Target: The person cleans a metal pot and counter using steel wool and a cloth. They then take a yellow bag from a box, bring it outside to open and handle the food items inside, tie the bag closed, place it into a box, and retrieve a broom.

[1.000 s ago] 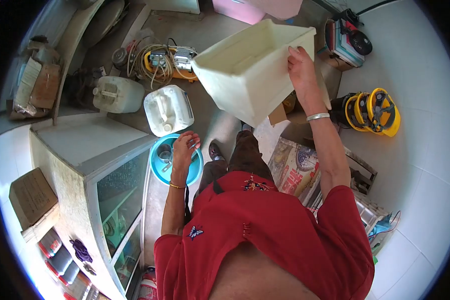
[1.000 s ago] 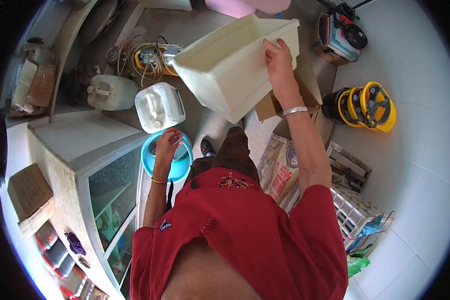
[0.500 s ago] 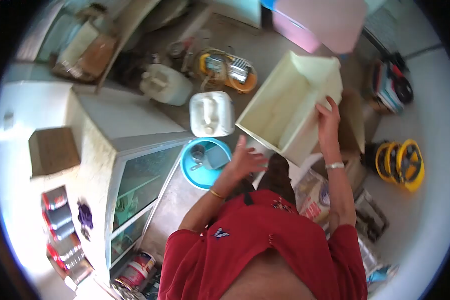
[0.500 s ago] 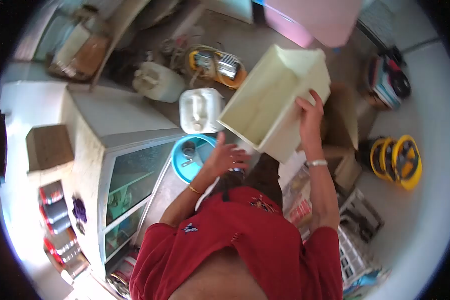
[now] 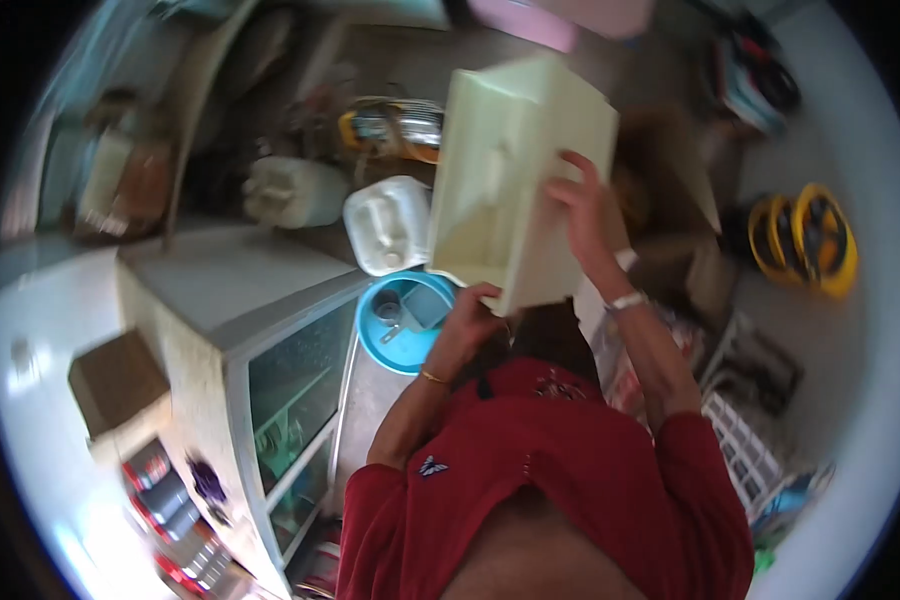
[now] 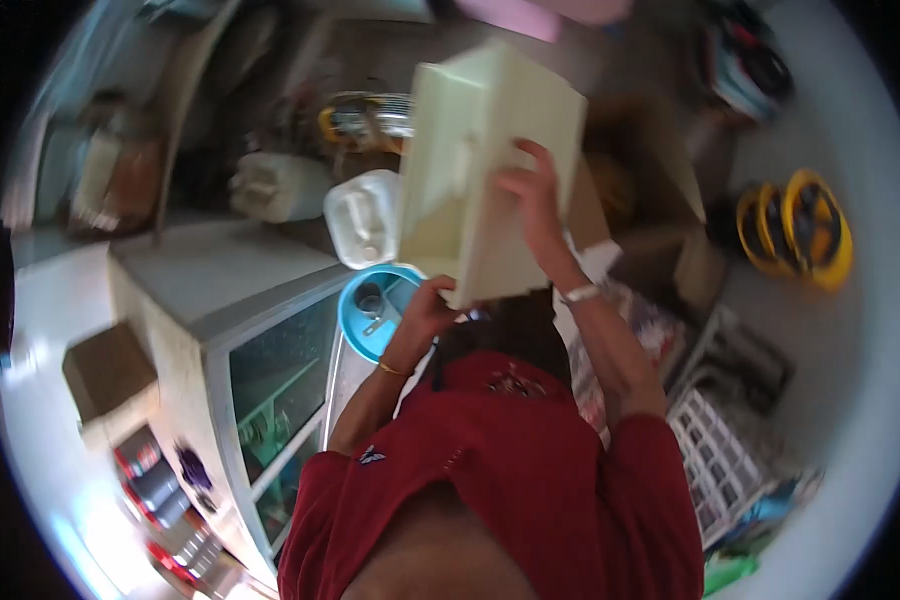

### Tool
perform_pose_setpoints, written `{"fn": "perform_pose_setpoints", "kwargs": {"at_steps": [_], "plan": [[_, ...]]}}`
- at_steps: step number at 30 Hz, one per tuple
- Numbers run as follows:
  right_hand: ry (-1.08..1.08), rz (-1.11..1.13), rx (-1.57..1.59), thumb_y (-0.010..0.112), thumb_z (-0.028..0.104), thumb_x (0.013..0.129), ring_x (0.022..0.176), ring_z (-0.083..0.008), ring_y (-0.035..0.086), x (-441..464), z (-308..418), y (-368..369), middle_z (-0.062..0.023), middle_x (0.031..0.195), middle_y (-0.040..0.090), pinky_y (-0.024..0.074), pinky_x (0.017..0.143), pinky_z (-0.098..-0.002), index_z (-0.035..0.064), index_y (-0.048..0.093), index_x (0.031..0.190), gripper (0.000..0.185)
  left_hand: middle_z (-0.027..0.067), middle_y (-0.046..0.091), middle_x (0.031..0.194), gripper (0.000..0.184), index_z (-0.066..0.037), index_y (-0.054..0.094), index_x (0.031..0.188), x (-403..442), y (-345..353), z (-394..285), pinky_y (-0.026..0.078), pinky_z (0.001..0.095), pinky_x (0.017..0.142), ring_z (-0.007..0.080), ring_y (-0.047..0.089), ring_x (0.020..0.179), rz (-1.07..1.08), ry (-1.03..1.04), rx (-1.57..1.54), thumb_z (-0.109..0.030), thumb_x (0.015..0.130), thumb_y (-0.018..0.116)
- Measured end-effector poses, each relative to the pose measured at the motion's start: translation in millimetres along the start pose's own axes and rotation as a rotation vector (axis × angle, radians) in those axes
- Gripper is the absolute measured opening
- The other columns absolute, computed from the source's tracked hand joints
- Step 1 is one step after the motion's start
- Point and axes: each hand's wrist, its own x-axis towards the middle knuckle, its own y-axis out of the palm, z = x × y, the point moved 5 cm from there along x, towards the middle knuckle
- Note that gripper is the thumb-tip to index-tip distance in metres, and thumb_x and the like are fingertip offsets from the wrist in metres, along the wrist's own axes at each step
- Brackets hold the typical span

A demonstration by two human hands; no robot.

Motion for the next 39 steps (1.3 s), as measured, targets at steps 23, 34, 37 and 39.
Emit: {"fn": "perform_pose_setpoints", "kwargs": {"at_steps": [23,34,37,39], "plan": [[0.191,-0.745,-0.953,0.058,0.014,0.083,0.062,-0.0148,0.058,-22,-201,-360,-0.0058,0.072,0.061,0.0484,0.057,-0.0281,0.0013,0.057,0.111,0.031,0.0259,0.057,0.096,0.026,0.011,0.054,0.084,1,-103,-42,0.051,0.0456,0.072,0.0398,0.058,0.084,-0.469,0.131,0.064,-0.003,0.062,0.048],[0.714,-0.546,-0.415,0.058,0.015,0.080,0.074,-0.0261,0.064,93,-253,-355,-0.0148,0.103,0.064,0.0521,0.065,-0.0340,0.0009,0.052,0.119,0.042,0.0237,0.060,0.101,0.047,0.015,0.052,0.102,-11,-126,-33,0.052,0.0429,0.082,0.0354,0.061,0.093,-0.596,-0.056,-0.011,-0.003,0.059,0.047],[0.794,-0.400,-0.600,0.058,0.019,0.084,0.084,-0.0270,0.061,127,-309,-377,-0.0153,0.116,0.058,0.0509,0.068,-0.0346,0.0003,0.044,0.130,0.052,0.0202,0.061,0.092,0.033,0.011,0.055,0.090,-8,-115,-35,0.054,0.0383,0.075,0.0312,0.063,0.083,-0.821,0.004,0.031,-0.002,0.061,0.047],[0.809,-0.261,-0.854,0.057,0.022,0.083,0.101,-0.0315,0.055,150,-347,-389,-0.0182,0.125,0.051,0.0466,0.082,-0.0353,0.0008,0.040,0.133,0.056,0.0158,0.061,0.081,0.020,0.006,0.058,0.077,1,-82,-37,0.056,0.0361,0.066,0.0271,0.064,0.073,-0.929,0.009,0.102,-0.002,0.062,0.049]]}}
